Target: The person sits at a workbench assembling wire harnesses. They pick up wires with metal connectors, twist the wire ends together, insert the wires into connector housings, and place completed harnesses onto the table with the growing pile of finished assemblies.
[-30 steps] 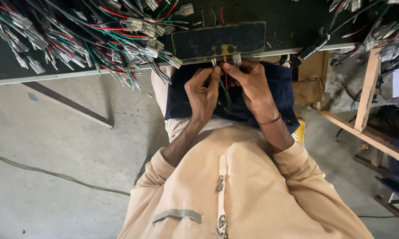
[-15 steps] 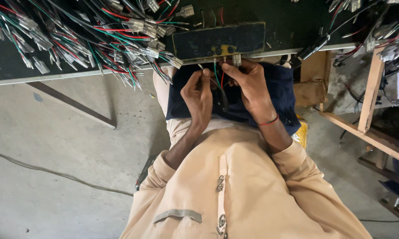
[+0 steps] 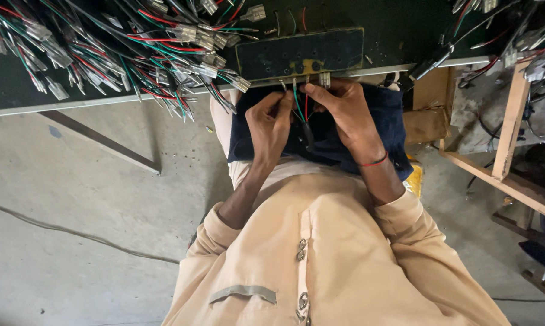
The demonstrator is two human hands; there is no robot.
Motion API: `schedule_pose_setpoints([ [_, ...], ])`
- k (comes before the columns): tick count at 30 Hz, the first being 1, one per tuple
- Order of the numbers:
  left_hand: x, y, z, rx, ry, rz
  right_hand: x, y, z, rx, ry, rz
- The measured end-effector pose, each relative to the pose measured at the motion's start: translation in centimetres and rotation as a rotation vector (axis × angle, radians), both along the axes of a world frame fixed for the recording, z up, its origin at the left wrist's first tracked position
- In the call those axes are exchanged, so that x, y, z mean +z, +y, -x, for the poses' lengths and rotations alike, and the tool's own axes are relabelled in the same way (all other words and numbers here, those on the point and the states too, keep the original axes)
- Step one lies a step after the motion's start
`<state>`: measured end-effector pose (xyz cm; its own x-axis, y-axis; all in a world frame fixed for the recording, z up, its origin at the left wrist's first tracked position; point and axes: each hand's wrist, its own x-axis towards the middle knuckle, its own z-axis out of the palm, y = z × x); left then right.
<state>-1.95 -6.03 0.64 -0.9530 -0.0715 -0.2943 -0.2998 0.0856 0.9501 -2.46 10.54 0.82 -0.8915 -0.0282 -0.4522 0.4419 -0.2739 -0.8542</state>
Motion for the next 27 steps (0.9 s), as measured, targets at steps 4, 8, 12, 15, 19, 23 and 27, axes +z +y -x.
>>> schedule_pose_setpoints([
  [4, 0.3, -0.3, 0.2, -0.014, -0.006, -0.008, 0.0, 0.1, 0.1, 0.004, -0.009, 0.003],
  [8, 1.1, -0.5, 0.5, -0.013, 0.004, 0.014, 0.2, 0.2, 0.2, 0.024, 0.017, -0.031],
  [12, 2.0, -0.6, 0.7, -0.061, 0.088, 0.085, 0.4, 0.3, 0.2, 0.059, 0.032, -0.100],
  [15, 2.4, -0.6, 0.8, -0.071, 0.086, 0.100, 0.2, 0.3, 0.2, 0.048, 0.048, -0.075],
  [19, 2.1, -0.7, 0.8, -0.063, 0.030, 0.076, -0.3, 0.2, 0.1, 0.033, 0.051, -0.047],
  [23, 1.8, -0.7, 0.7, -0.061, 0.049, 0.120, -0.3, 0.2, 0.2, 0.032, 0.059, -0.034],
  [27, 2.0, -0.6, 0.9, -0.056, 0.094, 0.127, 0.4, 0.3, 0.5, 0.049, 0.047, -0.091],
])
